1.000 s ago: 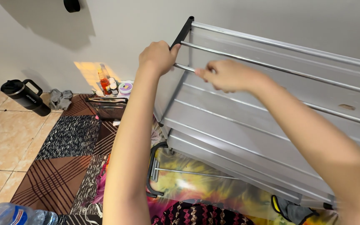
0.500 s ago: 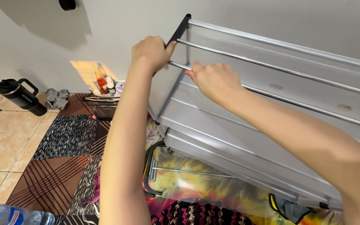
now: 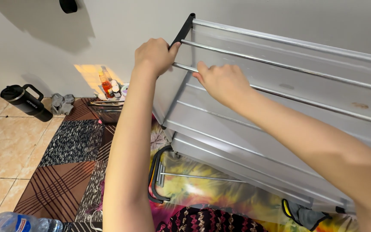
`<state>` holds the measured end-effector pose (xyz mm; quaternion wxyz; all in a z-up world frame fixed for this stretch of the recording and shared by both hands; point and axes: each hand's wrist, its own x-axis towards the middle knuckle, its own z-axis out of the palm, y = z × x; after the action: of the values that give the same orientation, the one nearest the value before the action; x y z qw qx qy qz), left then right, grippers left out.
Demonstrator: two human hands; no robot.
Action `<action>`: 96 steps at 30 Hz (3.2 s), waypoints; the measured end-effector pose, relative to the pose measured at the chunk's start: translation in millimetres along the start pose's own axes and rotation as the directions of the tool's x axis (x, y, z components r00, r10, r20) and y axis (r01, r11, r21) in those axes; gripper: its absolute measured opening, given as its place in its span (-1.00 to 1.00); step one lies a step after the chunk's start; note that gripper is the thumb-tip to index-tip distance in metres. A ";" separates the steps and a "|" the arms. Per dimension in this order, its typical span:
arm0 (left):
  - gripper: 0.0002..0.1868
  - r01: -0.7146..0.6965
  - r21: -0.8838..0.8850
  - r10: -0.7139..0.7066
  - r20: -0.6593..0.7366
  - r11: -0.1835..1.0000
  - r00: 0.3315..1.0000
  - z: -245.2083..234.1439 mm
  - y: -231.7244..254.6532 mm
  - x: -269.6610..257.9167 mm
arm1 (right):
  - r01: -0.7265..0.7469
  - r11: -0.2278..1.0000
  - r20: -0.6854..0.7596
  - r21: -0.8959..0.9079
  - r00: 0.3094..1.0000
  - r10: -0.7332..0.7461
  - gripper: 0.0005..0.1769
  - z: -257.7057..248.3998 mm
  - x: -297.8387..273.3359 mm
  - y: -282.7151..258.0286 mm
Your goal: The person assembles a metal drying rack by inserting horizontal rods into the frame and attaching a translucent plastic tray. They repeatedly adjust and secure the components by hand on a patterned rug.
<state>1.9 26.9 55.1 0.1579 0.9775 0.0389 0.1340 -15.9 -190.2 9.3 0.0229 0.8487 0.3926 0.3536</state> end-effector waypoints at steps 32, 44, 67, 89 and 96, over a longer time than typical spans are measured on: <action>-0.29 0.006 -0.029 -0.006 -0.017 1.000 1.000 5.6 8.7 27.6 | -0.121 0.991 0.046 0.063 0.992 0.119 -0.65 -25.5 2.2 -11.2; -0.50 -0.602 0.160 0.588 -0.509 0.782 0.629 73.2 136.7 -42.4 | -0.426 0.904 -0.068 -0.034 0.904 0.423 -0.71 -124.9 -205.4 118.2; -0.94 -0.815 0.284 0.811 -0.480 0.505 0.335 283.0 532.1 -111.4 | -0.954 0.228 0.285 -0.193 0.168 0.944 -0.31 -191.8 -401.2 290.9; -0.58 -0.684 -0.307 0.736 0.435 0.662 0.518 206.4 570.9 -78.4 | -0.880 0.368 0.315 -0.298 0.274 0.909 -0.36 -196.3 -404.5 294.2; -0.16 -0.827 -0.027 0.821 -0.105 0.562 0.561 192.9 462.2 -64.6 | -0.892 0.338 0.304 -0.301 0.247 0.920 -0.35 -184.3 -417.3 314.8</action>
<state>8.4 -476.0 10.1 0.1109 0.8699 -0.4203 0.2329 -109.5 -736.5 4.0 -0.0720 0.9708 -0.1944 0.1210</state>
